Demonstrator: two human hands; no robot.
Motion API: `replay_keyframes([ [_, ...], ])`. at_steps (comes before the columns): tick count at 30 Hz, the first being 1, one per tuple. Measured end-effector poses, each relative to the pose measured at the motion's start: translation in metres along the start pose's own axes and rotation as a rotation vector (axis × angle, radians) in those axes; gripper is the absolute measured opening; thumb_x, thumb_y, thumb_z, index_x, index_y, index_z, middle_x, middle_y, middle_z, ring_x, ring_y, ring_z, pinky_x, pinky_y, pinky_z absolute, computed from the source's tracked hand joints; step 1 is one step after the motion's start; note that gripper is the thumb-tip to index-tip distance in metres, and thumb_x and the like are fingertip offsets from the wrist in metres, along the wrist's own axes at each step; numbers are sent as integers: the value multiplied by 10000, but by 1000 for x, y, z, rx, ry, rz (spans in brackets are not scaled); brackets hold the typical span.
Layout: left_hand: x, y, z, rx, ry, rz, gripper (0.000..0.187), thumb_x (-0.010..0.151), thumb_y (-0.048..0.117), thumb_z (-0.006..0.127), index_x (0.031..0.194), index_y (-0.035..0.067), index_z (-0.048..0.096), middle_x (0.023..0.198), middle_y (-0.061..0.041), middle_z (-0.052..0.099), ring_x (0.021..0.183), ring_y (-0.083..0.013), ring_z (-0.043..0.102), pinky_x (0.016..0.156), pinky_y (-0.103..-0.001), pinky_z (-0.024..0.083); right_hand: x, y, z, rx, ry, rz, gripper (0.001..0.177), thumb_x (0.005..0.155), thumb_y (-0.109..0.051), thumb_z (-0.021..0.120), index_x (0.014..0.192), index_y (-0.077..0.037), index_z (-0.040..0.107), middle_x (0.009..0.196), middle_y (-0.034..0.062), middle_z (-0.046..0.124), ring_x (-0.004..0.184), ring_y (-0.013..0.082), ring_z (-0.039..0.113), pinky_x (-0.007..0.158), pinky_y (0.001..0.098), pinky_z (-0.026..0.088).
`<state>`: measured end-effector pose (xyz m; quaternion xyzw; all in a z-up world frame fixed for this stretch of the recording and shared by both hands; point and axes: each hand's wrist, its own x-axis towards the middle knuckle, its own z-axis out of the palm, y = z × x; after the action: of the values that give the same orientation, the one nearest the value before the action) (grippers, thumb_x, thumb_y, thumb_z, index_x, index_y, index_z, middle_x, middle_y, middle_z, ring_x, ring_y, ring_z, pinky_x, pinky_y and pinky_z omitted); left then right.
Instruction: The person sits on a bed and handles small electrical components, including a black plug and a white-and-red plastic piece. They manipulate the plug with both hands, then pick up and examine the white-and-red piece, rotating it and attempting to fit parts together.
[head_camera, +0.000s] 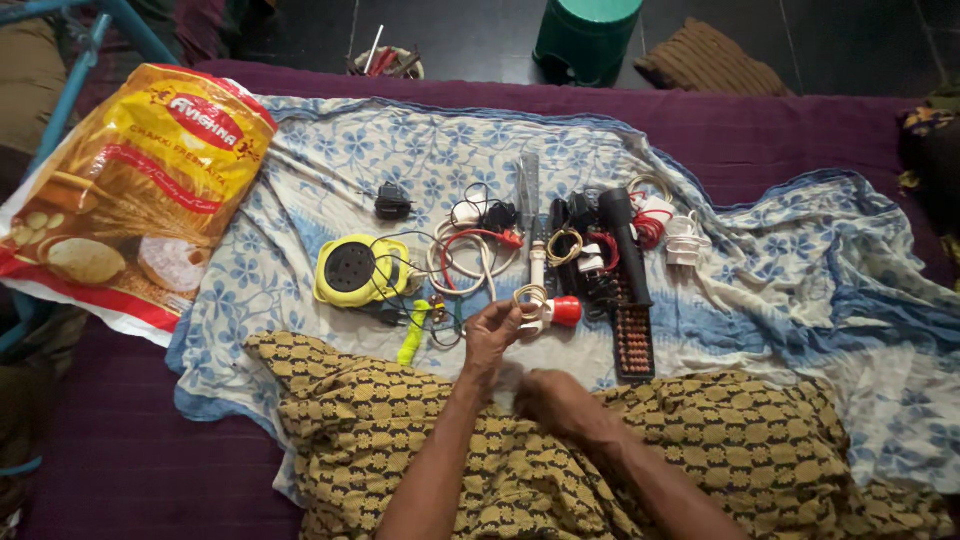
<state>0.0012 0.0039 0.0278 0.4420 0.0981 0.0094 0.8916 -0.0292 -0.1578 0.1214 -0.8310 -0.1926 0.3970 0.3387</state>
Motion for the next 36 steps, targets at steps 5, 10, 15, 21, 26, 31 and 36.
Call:
replay_keyframes([
  [5, -2, -3, 3, -20, 46, 4, 288, 985, 184, 693, 1147, -53, 716, 1073, -141, 765, 932, -220, 753, 825, -379, 657, 17, 19, 11, -56, -261, 77, 146, 941, -50, 630, 1063, -29, 708, 984, 140, 758, 850, 247, 702, 740, 392, 585],
  [10, 5, -12, -9, -33, 124, 6, 259, 974, 166, 699, 1148, -25, 703, 1083, -142, 761, 931, -224, 747, 816, -371, 641, 26, 48, 8, 215, -147, -147, 364, 822, 94, 572, 1093, -28, 783, 1012, 95, 805, 891, 194, 756, 788, 337, 631],
  [15, 5, -12, -10, -65, 112, -15, 230, 968, 154, 695, 1114, -24, 698, 1088, -146, 758, 952, -231, 752, 847, -386, 660, 42, 57, -17, 486, 416, -80, 263, 974, -78, 608, 1204, -74, 737, 971, 86, 746, 795, 171, 700, 681, 317, 613],
  [21, 10, -26, -7, -14, -58, -52, 276, 969, 179, 702, 1125, -48, 697, 1071, -137, 754, 933, -215, 758, 848, -384, 673, 60, 88, -28, 868, 435, -187, 344, 938, -115, 689, 1265, -9, 683, 1000, 83, 755, 808, 139, 714, 697, 307, 607],
  [26, 17, -36, -17, 123, -7, 11, 268, 974, 181, 737, 1106, -51, 722, 982, -109, 769, 819, -161, 725, 749, -305, 634, 66, 97, -31, 1003, 458, -101, 360, 957, -150, 700, 1263, 40, 689, 982, 109, 767, 822, 181, 723, 721, 318, 597],
  [31, 21, -41, -19, 153, -7, 21, 252, 960, 191, 747, 1077, -33, 738, 954, -88, 776, 808, -138, 727, 737, -286, 627, 65, 93, -38, 1152, 379, -71, 316, 925, -176, 723, 1194, -13, 695, 956, 51, 735, 807, 152, 697, 713, 302, 571],
  [36, 22, -45, -23, 112, -59, -68, 278, 954, 227, 749, 1089, -16, 742, 952, -80, 778, 806, -132, 729, 715, -281, 617, 70, 100, -38, 1210, 401, -48, 279, 966, -210, 715, 1164, -15, 705, 961, 64, 723, 795, 143, 666, 696, 297, 536],
])
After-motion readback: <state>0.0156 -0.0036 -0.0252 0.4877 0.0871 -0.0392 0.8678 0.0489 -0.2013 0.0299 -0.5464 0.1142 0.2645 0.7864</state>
